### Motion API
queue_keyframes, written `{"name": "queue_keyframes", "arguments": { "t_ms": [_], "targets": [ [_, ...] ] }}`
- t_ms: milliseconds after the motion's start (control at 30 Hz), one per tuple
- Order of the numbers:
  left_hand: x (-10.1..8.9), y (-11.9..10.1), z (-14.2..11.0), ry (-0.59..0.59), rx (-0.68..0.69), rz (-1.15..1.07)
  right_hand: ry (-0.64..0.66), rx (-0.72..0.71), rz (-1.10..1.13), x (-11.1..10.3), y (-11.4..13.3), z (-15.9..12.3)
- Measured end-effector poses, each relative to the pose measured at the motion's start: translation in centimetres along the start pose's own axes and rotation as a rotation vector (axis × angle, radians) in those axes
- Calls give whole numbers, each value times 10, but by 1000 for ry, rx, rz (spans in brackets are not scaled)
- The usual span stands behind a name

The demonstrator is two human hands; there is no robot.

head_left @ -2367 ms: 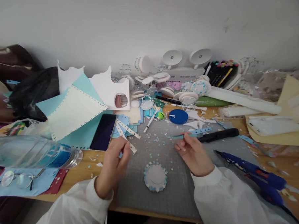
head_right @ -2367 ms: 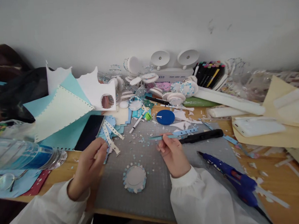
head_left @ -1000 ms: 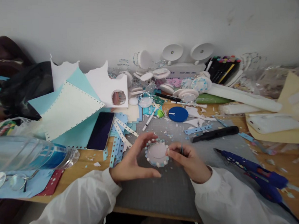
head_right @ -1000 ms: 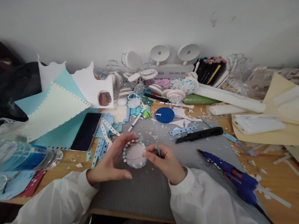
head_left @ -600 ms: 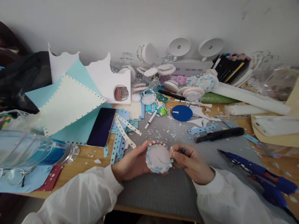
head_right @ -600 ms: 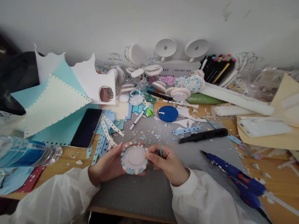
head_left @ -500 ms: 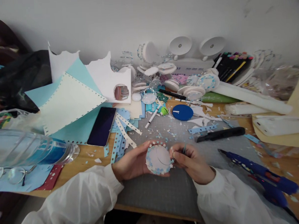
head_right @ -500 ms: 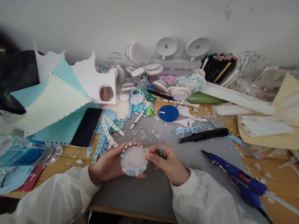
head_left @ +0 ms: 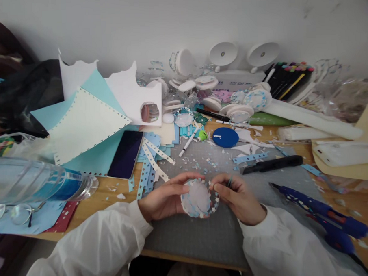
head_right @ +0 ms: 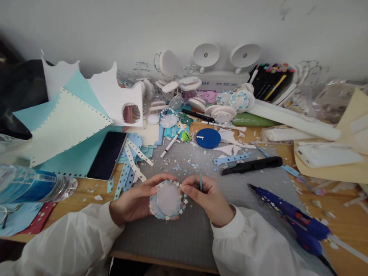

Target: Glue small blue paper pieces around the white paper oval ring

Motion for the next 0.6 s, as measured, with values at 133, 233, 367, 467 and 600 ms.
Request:
{"name": "queue_keyframes", "arguments": {
  "t_ms": [133, 233, 367, 467, 600],
  "targets": [
    [3, 4, 1, 33, -26, -26, -22, -45, -54, 0, 2, 0],
    [8, 6, 0, 83, -44, -35, -32, -86, -124, 1, 7, -1],
    [16, 7, -1, 146, -75, -69, -22, -106, -168, 6, 11, -3],
    [19, 5, -2, 175, -76, -81, -7, -110, -176, 9, 11, -4],
    [20, 2, -1, 165, -33, -59, -28, -116, -206, 9, 11, -4]
  ]
}}
Point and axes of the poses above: each hand's wrist, its own z-axis towards the middle knuckle, its own x-axis out of the palm, y = z × x, the point moved 8 cm from there along z, towards the middle knuckle, and after that the axes turned 6 degrees about x, right-handed, at the moved point
